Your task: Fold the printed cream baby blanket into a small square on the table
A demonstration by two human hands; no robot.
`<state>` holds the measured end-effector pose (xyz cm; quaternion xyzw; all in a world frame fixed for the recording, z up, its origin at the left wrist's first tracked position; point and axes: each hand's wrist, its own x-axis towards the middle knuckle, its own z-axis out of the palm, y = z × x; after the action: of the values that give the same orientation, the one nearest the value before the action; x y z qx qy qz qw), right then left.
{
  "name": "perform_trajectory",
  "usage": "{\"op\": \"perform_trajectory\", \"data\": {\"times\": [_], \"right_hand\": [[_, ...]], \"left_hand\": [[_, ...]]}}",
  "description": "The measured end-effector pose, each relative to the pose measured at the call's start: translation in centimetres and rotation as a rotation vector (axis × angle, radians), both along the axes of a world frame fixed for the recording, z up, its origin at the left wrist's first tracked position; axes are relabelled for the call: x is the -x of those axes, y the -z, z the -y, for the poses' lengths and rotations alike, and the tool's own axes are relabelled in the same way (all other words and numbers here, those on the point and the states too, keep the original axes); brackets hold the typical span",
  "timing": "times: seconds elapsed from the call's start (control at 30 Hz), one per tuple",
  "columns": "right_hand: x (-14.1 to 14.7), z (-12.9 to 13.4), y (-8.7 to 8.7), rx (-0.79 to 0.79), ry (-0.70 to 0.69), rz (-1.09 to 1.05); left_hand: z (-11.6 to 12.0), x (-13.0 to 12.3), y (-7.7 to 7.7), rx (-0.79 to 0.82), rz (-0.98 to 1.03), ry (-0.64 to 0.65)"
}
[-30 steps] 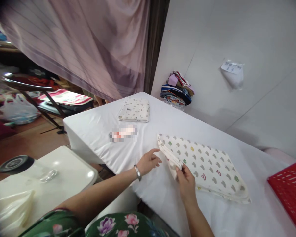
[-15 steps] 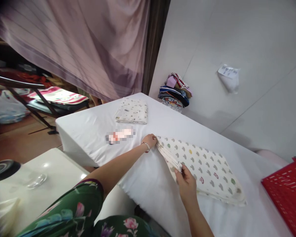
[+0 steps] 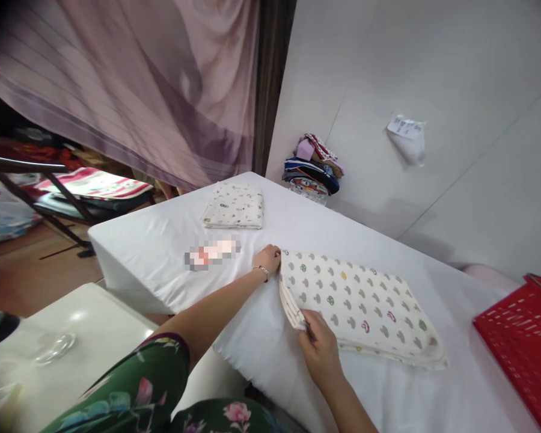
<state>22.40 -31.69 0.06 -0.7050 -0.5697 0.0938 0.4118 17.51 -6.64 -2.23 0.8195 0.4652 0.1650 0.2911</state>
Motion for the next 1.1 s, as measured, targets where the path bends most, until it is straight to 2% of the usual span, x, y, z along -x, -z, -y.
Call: {"op": "perform_trajectory", "data": {"times": [0.4, 0.73, 1.1], "right_hand": [[0.6, -0.1, 2.2, 0.023, -0.057, 0.122], [1.0, -0.1, 3.4, 0.016, -0.040, 0.208], [1.5, -0.2, 3.1, -0.015, -0.045, 0.306]], "left_hand": [[-0.4, -0.6, 0.2, -0.039, -0.037, 0.068], [-0.5, -0.6, 0.3, -0.053, 0.027, -0.027], [-1.3, -1.3, 0.0, -0.121, -0.070, 0.090]]}}
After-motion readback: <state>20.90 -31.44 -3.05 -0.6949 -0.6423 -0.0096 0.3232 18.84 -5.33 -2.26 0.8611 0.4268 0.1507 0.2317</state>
